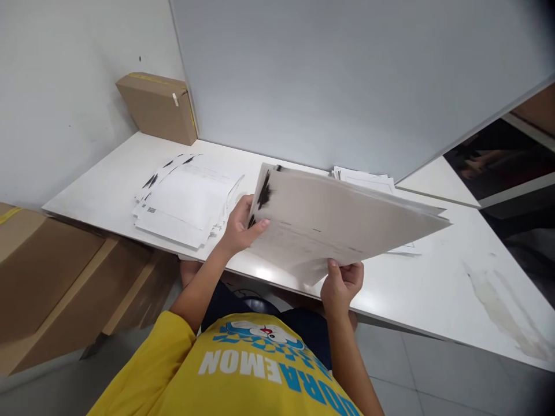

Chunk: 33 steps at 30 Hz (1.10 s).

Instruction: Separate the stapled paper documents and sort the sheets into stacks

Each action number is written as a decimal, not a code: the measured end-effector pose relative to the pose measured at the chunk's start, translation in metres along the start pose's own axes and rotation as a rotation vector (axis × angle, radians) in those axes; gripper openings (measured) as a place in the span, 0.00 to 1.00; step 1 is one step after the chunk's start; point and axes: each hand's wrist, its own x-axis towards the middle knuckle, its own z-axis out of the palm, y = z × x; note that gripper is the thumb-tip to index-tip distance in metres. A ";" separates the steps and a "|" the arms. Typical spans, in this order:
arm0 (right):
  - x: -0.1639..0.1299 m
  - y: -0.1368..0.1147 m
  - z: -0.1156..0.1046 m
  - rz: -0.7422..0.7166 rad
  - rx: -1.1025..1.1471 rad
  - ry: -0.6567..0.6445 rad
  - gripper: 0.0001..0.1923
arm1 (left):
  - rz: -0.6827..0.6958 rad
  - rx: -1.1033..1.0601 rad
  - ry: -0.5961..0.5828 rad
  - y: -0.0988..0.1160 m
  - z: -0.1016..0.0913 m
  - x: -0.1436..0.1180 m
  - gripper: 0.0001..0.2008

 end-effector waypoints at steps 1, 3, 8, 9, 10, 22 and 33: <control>-0.001 0.001 -0.002 0.004 -0.010 -0.012 0.17 | -0.006 -0.011 -0.011 -0.001 0.000 -0.001 0.20; -0.001 0.003 -0.006 0.027 -0.030 -0.046 0.18 | -0.027 -0.036 -0.010 -0.002 0.002 -0.005 0.21; -0.004 0.005 -0.015 0.077 -0.015 -0.065 0.19 | -0.051 -0.067 -0.066 -0.004 0.012 -0.015 0.20; -0.005 0.004 -0.017 0.087 -0.028 -0.059 0.19 | -0.046 -0.061 -0.090 -0.003 0.015 -0.016 0.19; -0.007 0.003 -0.020 0.099 -0.050 -0.049 0.20 | -0.039 -0.047 -0.103 -0.001 0.019 -0.017 0.19; -0.028 -0.021 -0.160 0.401 -0.267 -0.019 0.23 | -0.212 0.034 -0.565 0.022 0.126 0.006 0.09; -0.041 -0.005 -0.168 0.568 -0.106 0.280 0.30 | -0.521 0.281 -0.715 -0.045 0.126 -0.047 0.21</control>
